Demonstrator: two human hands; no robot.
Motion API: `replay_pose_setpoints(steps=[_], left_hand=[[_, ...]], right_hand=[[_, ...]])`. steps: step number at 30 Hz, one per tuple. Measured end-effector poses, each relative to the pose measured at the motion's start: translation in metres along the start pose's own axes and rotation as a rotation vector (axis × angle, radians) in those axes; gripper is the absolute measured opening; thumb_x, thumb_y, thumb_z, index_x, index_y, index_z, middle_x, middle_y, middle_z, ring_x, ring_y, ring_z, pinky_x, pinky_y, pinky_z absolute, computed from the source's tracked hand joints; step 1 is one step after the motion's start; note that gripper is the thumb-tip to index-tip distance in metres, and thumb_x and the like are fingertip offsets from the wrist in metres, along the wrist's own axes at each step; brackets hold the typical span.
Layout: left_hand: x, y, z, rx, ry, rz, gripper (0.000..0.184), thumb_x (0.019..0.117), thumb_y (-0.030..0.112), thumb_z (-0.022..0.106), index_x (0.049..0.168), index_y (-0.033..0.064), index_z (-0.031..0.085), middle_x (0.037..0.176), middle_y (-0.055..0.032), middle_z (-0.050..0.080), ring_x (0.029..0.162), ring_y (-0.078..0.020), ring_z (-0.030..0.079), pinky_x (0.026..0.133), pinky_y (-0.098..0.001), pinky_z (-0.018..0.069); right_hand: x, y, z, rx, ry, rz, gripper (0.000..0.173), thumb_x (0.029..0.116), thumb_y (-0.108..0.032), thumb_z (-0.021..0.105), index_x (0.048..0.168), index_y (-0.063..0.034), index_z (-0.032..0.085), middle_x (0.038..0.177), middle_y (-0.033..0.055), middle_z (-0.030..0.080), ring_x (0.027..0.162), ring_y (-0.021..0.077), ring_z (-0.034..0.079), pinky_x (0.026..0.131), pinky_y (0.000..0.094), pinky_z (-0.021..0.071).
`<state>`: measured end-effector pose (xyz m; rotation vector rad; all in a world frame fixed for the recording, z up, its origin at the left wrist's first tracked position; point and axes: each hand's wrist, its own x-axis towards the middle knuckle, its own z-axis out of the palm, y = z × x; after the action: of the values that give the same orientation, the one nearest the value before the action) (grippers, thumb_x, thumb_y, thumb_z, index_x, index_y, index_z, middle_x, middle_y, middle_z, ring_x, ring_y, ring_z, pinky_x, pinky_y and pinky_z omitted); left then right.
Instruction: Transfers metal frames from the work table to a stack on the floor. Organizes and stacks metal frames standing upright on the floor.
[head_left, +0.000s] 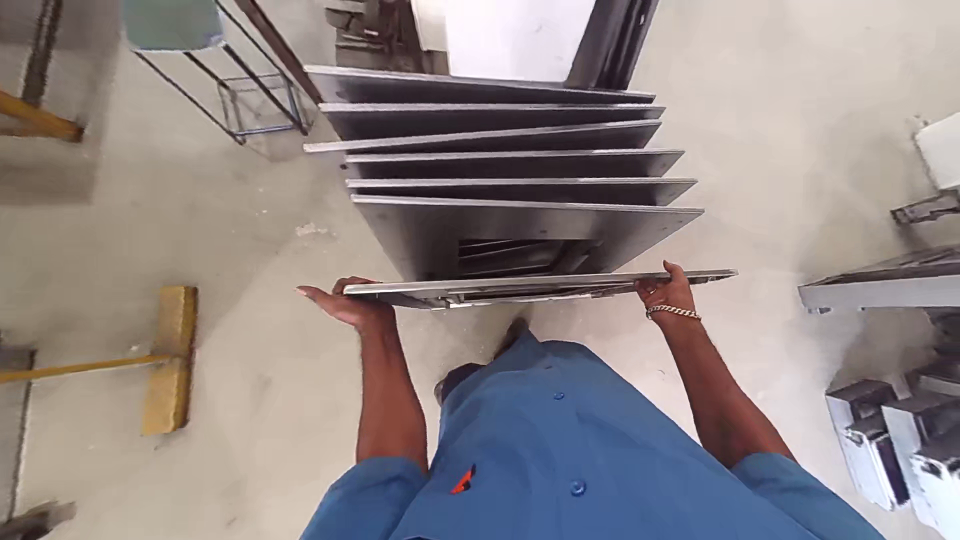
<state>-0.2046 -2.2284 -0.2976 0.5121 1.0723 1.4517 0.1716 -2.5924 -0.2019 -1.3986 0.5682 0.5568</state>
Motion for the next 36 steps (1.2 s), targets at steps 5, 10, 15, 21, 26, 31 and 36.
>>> replay_pose_setpoints(steps=[5, 10, 15, 21, 26, 31, 36], left_hand=[[-0.013, -0.045, 0.051, 0.008, -0.012, -0.043, 0.069, 0.1110, 0.052, 0.009, 0.064, 0.0139, 0.042, 0.048, 0.0015, 0.045, 0.043, -0.0118, 0.050, 0.047, -0.0285, 0.0484], [-0.007, -0.055, 0.085, 0.135, 0.205, 0.100, 0.065, 0.1113, 0.053, 0.014, 0.076, 0.0091, 0.047, 0.053, -0.0004, 0.046, 0.044, -0.0110, 0.049, 0.046, -0.0290, 0.0478], [0.014, 0.000, 0.119, 0.590, 0.443, 0.380, 0.063, 0.1133, 0.039, 0.020, 0.149, -0.0101, 0.036, 0.141, -0.0293, 0.052, 0.128, -0.0344, 0.055, 0.106, -0.0462, 0.0459], [-0.052, -0.020, 0.128, 0.579, -0.073, -0.507, 0.064, 0.1096, 0.057, 0.022, 0.138, 0.0044, 0.046, 0.107, -0.0144, 0.066, 0.087, -0.0272, 0.069, 0.076, -0.0470, 0.0589], [-0.059, -0.050, 0.163, 0.543, -0.260, -0.617, 0.060, 0.1107, 0.051, 0.034, 0.140, -0.0002, 0.047, 0.117, -0.0184, 0.070, 0.096, -0.0291, 0.073, 0.081, -0.0442, 0.0610], [-0.052, -0.053, 0.175, 0.462, -0.111, -0.539, 0.029, 0.1117, 0.022, 0.043, 0.123, -0.0036, 0.048, 0.089, -0.0166, 0.070, 0.074, -0.0244, 0.073, 0.069, -0.0380, 0.0628], [-0.049, -0.042, 0.153, 0.424, -0.038, -0.424, 0.027, 0.1110, 0.018, 0.045, 0.125, -0.0053, 0.047, 0.085, -0.0151, 0.069, 0.068, -0.0234, 0.072, 0.066, -0.0395, 0.0639]], right_hand=[[0.068, -0.031, 0.006, 0.033, 0.049, 0.005, 0.045, 0.1056, -0.038, 0.051, 0.138, -0.0076, 0.045, 0.106, 0.0141, 0.062, 0.081, 0.0223, 0.066, 0.071, 0.0367, 0.0580], [0.101, -0.043, 0.026, -0.019, 0.046, 0.004, 0.057, 0.1101, -0.050, 0.041, 0.143, -0.0034, 0.044, 0.112, 0.0182, 0.064, 0.086, 0.0253, 0.069, 0.074, 0.0400, 0.0603], [0.132, -0.061, 0.047, -0.082, -0.087, 0.022, 0.065, 0.1114, -0.056, 0.021, 0.138, -0.0022, 0.047, 0.108, 0.0157, 0.070, 0.088, 0.0245, 0.073, 0.078, 0.0414, 0.0627], [0.151, -0.056, 0.073, 0.032, 0.042, 0.011, 0.065, 0.1101, -0.059, 0.025, 0.139, -0.0045, 0.046, 0.107, 0.0179, 0.068, 0.084, 0.0266, 0.072, 0.074, 0.0432, 0.0620], [0.145, -0.053, 0.078, 0.025, 0.035, -0.033, 0.060, 0.1109, -0.056, 0.028, 0.134, -0.0043, 0.049, 0.101, 0.0147, 0.068, 0.080, 0.0231, 0.070, 0.072, 0.0401, 0.0607], [0.136, -0.053, 0.085, 0.029, 0.096, -0.021, 0.058, 0.1115, -0.055, 0.026, 0.128, -0.0043, 0.049, 0.091, 0.0145, 0.063, 0.071, 0.0226, 0.065, 0.065, 0.0388, 0.0580], [0.111, -0.054, 0.096, 0.008, 0.059, 0.018, 0.055, 0.1132, -0.048, 0.028, 0.132, -0.0007, 0.047, 0.093, 0.0173, 0.065, 0.070, 0.0238, 0.067, 0.063, 0.0394, 0.0596]])
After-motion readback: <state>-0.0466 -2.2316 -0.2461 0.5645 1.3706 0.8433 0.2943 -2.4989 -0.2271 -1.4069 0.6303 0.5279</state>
